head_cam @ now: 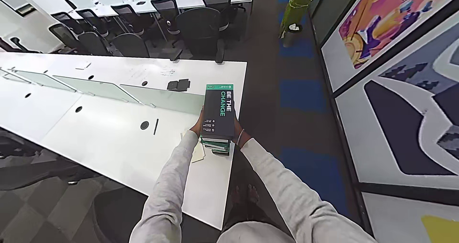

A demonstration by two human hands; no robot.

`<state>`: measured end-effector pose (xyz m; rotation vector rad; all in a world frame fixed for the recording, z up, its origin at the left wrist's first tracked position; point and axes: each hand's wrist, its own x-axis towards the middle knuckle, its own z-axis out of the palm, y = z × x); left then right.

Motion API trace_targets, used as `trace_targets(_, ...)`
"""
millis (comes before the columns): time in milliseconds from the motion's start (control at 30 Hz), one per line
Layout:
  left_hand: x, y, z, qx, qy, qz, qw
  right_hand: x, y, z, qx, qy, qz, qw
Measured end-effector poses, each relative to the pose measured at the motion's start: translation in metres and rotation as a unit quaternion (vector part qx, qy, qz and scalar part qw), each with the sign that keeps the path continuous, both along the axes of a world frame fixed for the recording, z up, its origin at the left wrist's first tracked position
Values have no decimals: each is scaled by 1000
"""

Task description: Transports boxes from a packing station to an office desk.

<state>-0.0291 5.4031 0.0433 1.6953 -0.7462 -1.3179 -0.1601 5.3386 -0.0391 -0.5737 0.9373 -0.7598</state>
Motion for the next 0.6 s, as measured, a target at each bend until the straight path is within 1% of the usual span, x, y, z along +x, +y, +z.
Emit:
trace_targets(67, 1, 0, -10, -18, 9, 7, 1000, -2, -3, -4, 4, -10, 16, 1000)
trace_targets(133, 2, 0, -12, -25, 13, 18, 999, -8, -4, 0, 6, -7, 38, 999)
trace_targets(200, 3, -4, -16, -22, 29, 39, 999, -27, -1, 13, 16, 43, 67, 997)
trace_targets(233, 8, -6, -21, -24, 47, 45, 998, -38, 2, 16, 13, 57, 67, 996)
trace_targets(267, 17, -10, -36, -29, 68, 50, 996, -49, 3, 9, 0, 68, 53, 996)
trace_targets(333, 42, -10, -78, -40, 104, 74, 991, -67, 0, -26, -25, 84, 6, 996)
trace_targets(400, 60, -2, -121, -37, 88, 110, 989, -81, -4, -67, -11, 84, -26, 996)
trace_targets(467, 67, 8, -169, -30, 92, 143, 985, -83, -4, -118, 6, 86, -26, 996)
trace_targets(500, 65, 10, -185, -16, 89, 152, 984, -78, -5, -141, 16, 90, -20, 996)
trace_targets(533, 58, 16, -189, 12, 69, 143, 987, -70, -5, -163, 23, 94, -13, 995)
trace_targets(567, 49, 30, -179, 61, 22, 113, 991, -59, -2, -183, 26, 96, -7, 995)
trace_targets(600, 42, 40, -171, 128, -56, 89, 986, -46, -3, -201, 24, 97, -6, 995)
